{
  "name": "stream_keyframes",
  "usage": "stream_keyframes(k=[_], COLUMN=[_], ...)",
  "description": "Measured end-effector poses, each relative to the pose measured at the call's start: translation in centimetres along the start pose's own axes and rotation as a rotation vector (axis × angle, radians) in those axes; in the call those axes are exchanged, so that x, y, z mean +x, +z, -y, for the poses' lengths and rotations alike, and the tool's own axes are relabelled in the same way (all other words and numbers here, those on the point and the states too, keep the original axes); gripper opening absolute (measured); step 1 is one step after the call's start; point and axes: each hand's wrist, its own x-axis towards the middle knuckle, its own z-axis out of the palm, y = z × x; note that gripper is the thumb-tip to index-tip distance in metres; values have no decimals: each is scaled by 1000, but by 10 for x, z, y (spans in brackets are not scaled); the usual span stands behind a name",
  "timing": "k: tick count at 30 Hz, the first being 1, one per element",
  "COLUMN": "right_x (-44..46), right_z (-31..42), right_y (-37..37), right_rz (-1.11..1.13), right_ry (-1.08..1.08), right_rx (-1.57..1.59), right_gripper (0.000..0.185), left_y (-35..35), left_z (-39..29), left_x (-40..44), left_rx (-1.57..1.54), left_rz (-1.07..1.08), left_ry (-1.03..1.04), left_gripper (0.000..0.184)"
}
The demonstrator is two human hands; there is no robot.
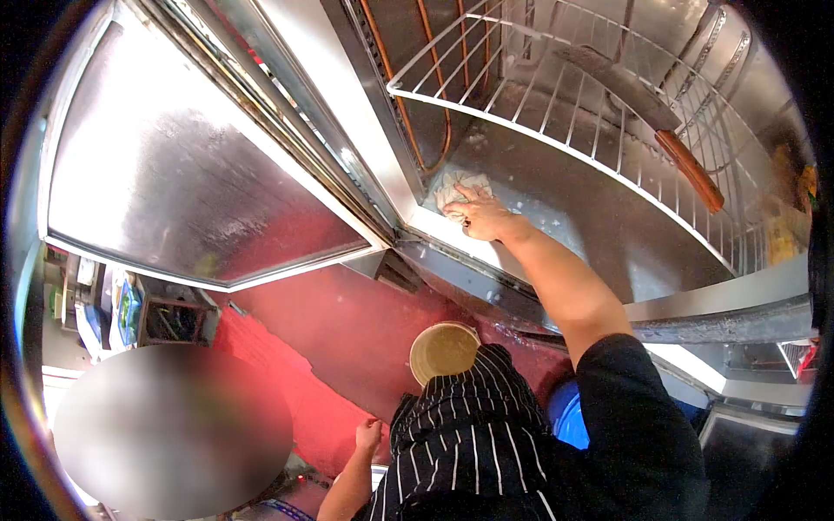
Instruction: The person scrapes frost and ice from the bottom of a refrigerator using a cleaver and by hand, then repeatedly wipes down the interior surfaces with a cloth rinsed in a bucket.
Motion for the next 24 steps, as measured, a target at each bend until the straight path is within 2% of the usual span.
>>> stream_keyframes(k=[5, 7, 9, 11, 13, 14, 16, 17, 19, 23, 24], right_x=[-34, -54, -72, -78, -79, -87, -103, -104, -118, -110, -102], right_z=[-37, -44, -50, -58, -63, -57, -53, -67, -90, -136, -145], right_y=[1, -2, -8, -5, -11, -23, -50, -50, -44, 3, 23], right_rz=[-110, -154, -118, -199, -220, -221, -145, -125, -369, -390, -384], right_ry=[-46, -59, 61, 40, 64, 68, 327, 415, 360, 422, 306], right_rx=[26, 6, -28, -59, 148, 147, 619, 746, 644, 549, 611], right_gripper=[53, 49, 50, 44, 40, 40, 38, 42, 45, 47, 49], left_y=[4, 5, 7, 13, 16, 13, 12, 13, 14, 10, 14], left_z=[2, 5, 6, 14, 28, 20, 4, 9, 17, 10, 28], left_x=[0, 11, 21, 35, 50, 46, 39, 39, 42, 20, 27], left_rx=[-81, 39, 18, -3, 5, 7, 154, 154, 64, 72, -1], left_rz=[47, 53, 84, 118, 76, 79, 27, 33, 17, 43, 56], left_ry=[-44, 39, 10, -18, 94, 97, 157, 154, 167, 89, 70], left_gripper=[29, 30, 31, 32, 34, 34, 34, 34, 34, 34, 34])
